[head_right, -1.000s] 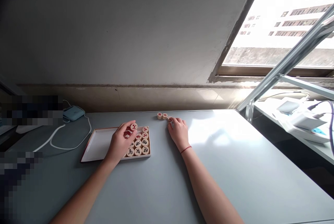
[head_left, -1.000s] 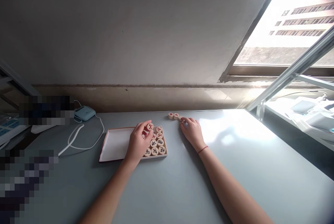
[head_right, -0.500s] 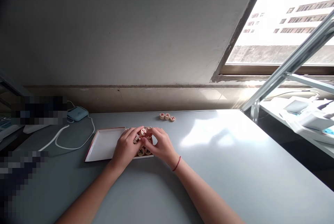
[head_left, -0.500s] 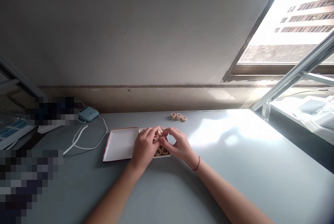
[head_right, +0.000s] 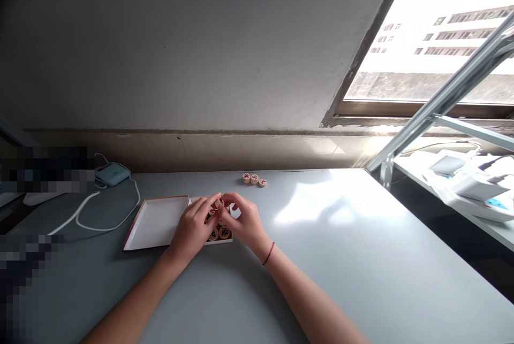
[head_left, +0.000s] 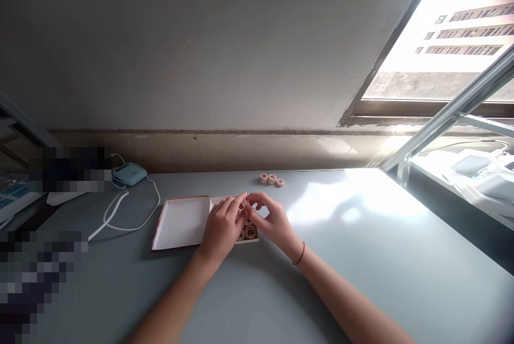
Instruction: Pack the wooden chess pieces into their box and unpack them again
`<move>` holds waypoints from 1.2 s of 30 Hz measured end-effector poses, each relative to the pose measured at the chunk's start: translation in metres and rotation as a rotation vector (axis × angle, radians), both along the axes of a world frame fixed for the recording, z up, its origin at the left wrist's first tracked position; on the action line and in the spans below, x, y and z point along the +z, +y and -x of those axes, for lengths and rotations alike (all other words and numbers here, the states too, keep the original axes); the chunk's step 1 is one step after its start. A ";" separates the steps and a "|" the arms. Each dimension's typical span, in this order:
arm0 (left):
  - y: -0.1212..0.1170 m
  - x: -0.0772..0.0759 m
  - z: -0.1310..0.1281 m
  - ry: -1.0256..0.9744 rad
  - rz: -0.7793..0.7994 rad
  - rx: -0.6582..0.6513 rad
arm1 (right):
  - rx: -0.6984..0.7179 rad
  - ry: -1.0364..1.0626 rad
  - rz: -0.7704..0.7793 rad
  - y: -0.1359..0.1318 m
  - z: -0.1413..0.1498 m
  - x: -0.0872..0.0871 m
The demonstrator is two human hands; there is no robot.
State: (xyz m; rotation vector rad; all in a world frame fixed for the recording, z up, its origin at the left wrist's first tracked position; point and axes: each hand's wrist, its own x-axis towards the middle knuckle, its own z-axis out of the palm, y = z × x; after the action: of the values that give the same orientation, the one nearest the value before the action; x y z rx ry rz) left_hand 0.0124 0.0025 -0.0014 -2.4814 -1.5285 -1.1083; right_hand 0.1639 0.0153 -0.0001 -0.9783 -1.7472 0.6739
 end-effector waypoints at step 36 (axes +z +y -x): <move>0.005 -0.005 0.004 -0.001 0.144 0.083 | -0.632 -0.466 0.067 0.072 -0.079 -0.050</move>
State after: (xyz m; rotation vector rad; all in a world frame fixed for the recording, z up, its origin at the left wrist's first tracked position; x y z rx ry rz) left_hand 0.0084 0.0074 -0.0061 -2.4787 -1.7529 -1.0224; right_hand 0.2433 0.0872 -0.0502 -1.7324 -1.6556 0.0944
